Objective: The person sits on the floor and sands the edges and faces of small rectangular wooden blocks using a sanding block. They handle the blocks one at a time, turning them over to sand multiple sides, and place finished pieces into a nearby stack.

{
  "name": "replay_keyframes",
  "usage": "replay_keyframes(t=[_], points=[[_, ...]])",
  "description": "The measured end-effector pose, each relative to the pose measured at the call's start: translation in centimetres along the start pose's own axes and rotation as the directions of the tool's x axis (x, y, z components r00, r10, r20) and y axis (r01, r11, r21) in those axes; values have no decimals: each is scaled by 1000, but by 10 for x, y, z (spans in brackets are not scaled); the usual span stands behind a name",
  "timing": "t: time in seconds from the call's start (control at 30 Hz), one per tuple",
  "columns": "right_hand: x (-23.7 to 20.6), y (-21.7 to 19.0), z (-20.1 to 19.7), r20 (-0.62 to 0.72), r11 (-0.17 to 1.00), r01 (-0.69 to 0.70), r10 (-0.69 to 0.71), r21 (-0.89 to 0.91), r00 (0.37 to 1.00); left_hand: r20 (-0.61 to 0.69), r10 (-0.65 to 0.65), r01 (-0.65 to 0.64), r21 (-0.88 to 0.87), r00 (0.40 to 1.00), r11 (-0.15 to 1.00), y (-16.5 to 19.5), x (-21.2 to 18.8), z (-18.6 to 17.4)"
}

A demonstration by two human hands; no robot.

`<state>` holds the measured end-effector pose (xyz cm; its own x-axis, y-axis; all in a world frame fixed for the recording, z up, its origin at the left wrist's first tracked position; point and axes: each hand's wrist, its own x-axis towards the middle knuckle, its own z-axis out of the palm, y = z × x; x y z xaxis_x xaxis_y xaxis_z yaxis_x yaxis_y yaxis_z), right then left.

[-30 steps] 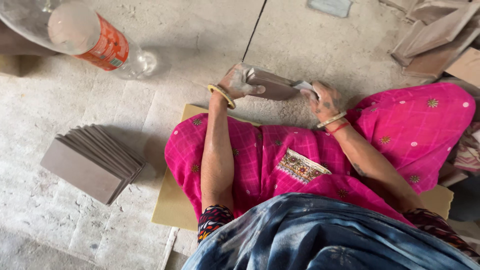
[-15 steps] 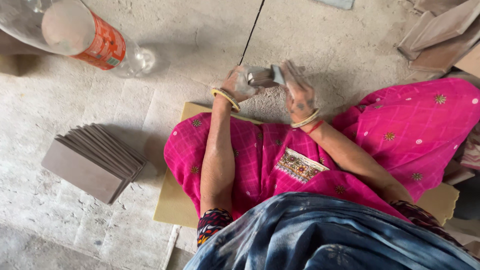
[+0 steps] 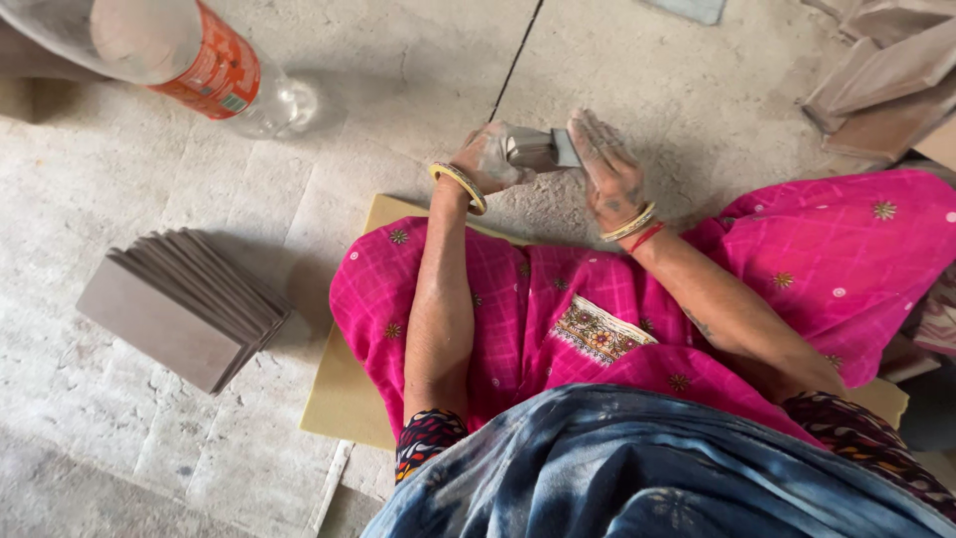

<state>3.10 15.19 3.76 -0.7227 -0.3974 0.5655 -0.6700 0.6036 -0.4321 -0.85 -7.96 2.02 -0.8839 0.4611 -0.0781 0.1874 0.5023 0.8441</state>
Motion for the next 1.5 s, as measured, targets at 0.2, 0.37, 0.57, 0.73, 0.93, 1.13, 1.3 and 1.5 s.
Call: replay_keyframes(t=[0.2,0.37,0.57,0.73,0.93,1.13,1.3,1.5], points=[[15,-45,29,-53,999,40,-41,-13,998,39,115,-121,268,993,956,-34,2,21],[12,-32,43,39,996,89,-89,15,995,35,-225,225,3,974,974,-45,-16,26],[-31,62,-4,37,948,-20,34,-318,999,148,-271,301,-243,951,922,-7,-14,-2],[-68,87,-23,150,867,-429,473,-251,868,139,-290,318,-267,947,910,6,-17,-7],[-48,67,-3,138,942,-249,284,-227,949,80,-231,243,-209,970,947,17,-20,4],[-18,60,-1,377,811,-365,548,-457,746,-45,-35,32,-74,998,997,42,-21,21],[-18,61,-4,411,778,-307,570,-548,712,-53,-17,13,-73,998,997,52,-24,23],[-14,63,-8,411,826,-386,546,-410,730,-104,-38,18,-190,994,982,62,-24,26]])
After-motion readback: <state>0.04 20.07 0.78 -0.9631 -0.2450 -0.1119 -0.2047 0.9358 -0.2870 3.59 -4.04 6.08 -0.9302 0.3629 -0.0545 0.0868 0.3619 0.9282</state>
